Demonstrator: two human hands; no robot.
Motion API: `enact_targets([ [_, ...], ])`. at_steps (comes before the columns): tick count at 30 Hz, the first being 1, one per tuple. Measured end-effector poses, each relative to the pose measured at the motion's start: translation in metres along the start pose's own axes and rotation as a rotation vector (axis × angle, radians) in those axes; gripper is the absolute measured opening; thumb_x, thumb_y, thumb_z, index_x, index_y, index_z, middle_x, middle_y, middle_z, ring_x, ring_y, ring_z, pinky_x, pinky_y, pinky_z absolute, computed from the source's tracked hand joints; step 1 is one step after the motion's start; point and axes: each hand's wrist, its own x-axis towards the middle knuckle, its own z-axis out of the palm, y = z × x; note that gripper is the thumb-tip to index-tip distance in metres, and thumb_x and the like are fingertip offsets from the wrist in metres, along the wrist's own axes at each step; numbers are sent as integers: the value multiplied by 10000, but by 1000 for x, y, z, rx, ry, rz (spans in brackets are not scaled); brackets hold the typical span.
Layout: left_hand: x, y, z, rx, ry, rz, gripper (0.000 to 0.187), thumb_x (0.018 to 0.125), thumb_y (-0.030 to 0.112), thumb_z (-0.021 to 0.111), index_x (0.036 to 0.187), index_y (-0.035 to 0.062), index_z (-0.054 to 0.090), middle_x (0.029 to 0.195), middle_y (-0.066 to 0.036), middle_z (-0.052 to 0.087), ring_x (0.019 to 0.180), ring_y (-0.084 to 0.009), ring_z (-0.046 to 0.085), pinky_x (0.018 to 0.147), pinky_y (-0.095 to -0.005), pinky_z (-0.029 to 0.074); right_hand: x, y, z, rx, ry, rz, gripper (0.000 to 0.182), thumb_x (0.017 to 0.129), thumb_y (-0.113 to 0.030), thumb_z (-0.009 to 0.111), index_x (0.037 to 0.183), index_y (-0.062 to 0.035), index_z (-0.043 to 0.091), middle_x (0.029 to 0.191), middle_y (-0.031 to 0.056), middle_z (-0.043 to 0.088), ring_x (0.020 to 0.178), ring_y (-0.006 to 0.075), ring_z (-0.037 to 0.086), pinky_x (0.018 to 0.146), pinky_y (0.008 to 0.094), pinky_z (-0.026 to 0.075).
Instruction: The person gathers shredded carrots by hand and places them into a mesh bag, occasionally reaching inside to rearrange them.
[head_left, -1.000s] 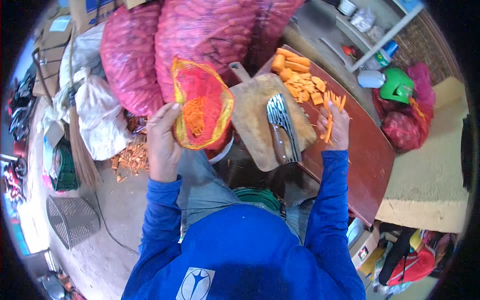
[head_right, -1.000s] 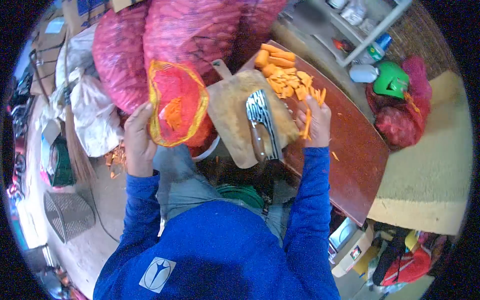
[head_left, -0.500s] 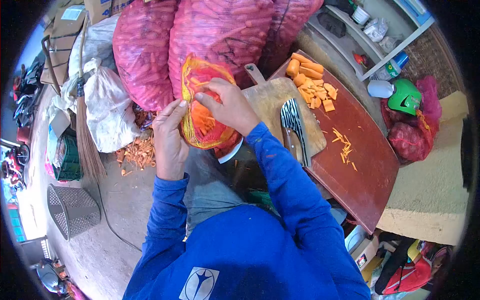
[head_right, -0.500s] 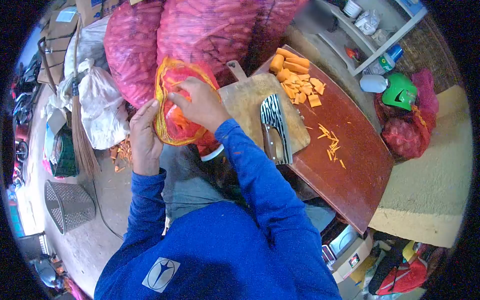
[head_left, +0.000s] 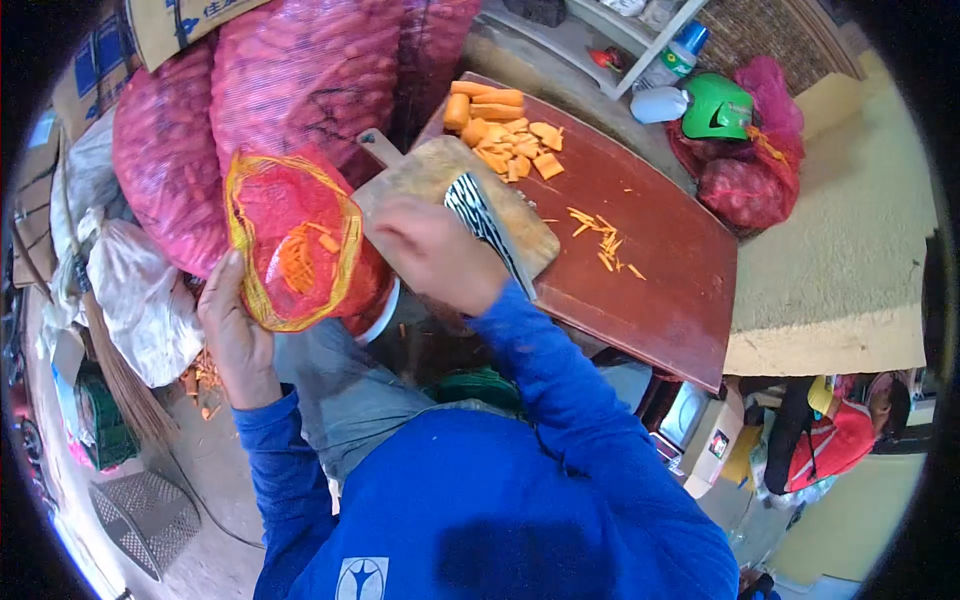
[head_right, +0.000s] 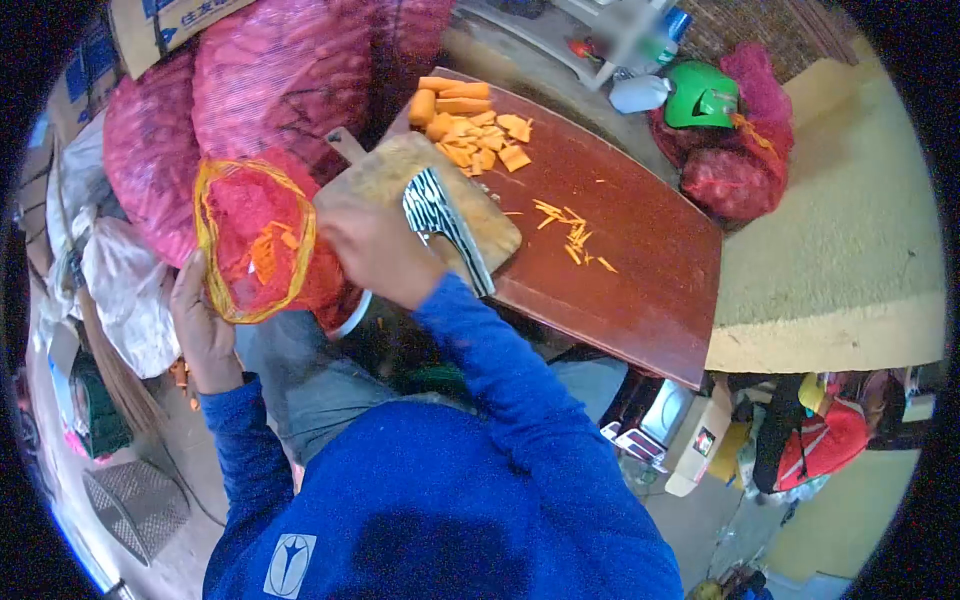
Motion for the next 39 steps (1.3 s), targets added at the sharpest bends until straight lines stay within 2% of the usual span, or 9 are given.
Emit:
enact_targets([
  [4, 4, -1, -8, -4, -15, -9, 224, 984, 60, 583, 1153, -74, 644, 1131, -157, 701, 1003, -212, 696, 897, -332, 568, -80, 35, -101, -214, 227, 377, 248, 883, -112, 663, 1097, 14, 674, 1104, 156, 687, 989, 258, 671, 857, 339, 527],
  [6, 2, -3, -5, 11, 8, 11, 227, 982, 56, 585, 1164, -69, 639, 1136, -151, 700, 1005, -202, 694, 896, -322, 565, -135, 63, -154, -661, 266, 470, 374, 871, -159, 677, 1205, 4, 631, 1235, 200, 631, 1184, 369, 573, 1051, 440, 425],
  [13, 3, -10, 1, 52, 15, -6, 240, 982, 58, 586, 1182, -66, 631, 1142, -148, 699, 1005, -195, 693, 896, -314, 561, -255, 115, -223, -1110, 142, 915, 379, 871, -128, 669, 1217, 16, 615, 1209, 241, 622, 1128, 406, 576, 952, 483, 457],
  [20, -3, -5, 12, 95, -33, -25, 251, 984, 68, 582, 1183, -76, 632, 1133, -151, 703, 997, -201, 697, 890, -319, 565, -180, 144, -196, -835, 100, 696, 314, 862, -113, 654, 1158, -9, 661, 1069, 242, 665, 1032, 428, 612, 904, 478, 489],
  [22, -5, -1, 11, 109, -10, -7, 252, 986, 70, 580, 1182, -78, 632, 1131, -152, 703, 990, -203, 700, 886, -320, 568, -154, 142, -210, -596, 98, 946, 329, 866, -162, 655, 1157, -11, 667, 1104, 239, 663, 1050, 426, 609, 936, 481, 480],
  [23, -6, 1, 8, 117, -6, 0, 257, 986, 70, 578, 1188, -81, 628, 1131, -153, 703, 986, -204, 702, 883, -319, 569, -163, 168, -222, -682, 124, 778, 362, 868, -218, 659, 1160, -4, 668, 1146, 234, 660, 1090, 421, 600, 949, 483, 478],
  [30, -10, 4, -9, 136, -11, -11, 279, 983, 65, 578, 1216, -88, 606, 1135, -158, 701, 991, -200, 701, 885, -314, 567, -139, 218, -239, -955, 201, 687, 433, 857, -349, 705, 1138, -21, 680, 1158, 188, 659, 1051, 423, 590, 941, 503, 457],
  [33, -9, -3, -12, 107, 17, -15, 276, 986, 63, 575, 1217, -84, 604, 1135, -160, 701, 990, -201, 703, 880, -311, 568, -120, 184, -200, -817, -39, 578, 435, 845, -409, 721, 1074, -42, 681, 1101, 169, 652, 1018, 396, 578, 913, 503, 439],
  [39, -2, -4, -21, 150, 4, -12, 248, 989, 67, 578, 1189, -77, 610, 1125, -157, 703, 977, -200, 706, 868, -305, 569, -133, 153, -185, -808, -276, 583, 187, 830, -260, 718, 960, -131, 681, 1077, 101, 624, 1060, 344, 536, 880, 511, 394],
])
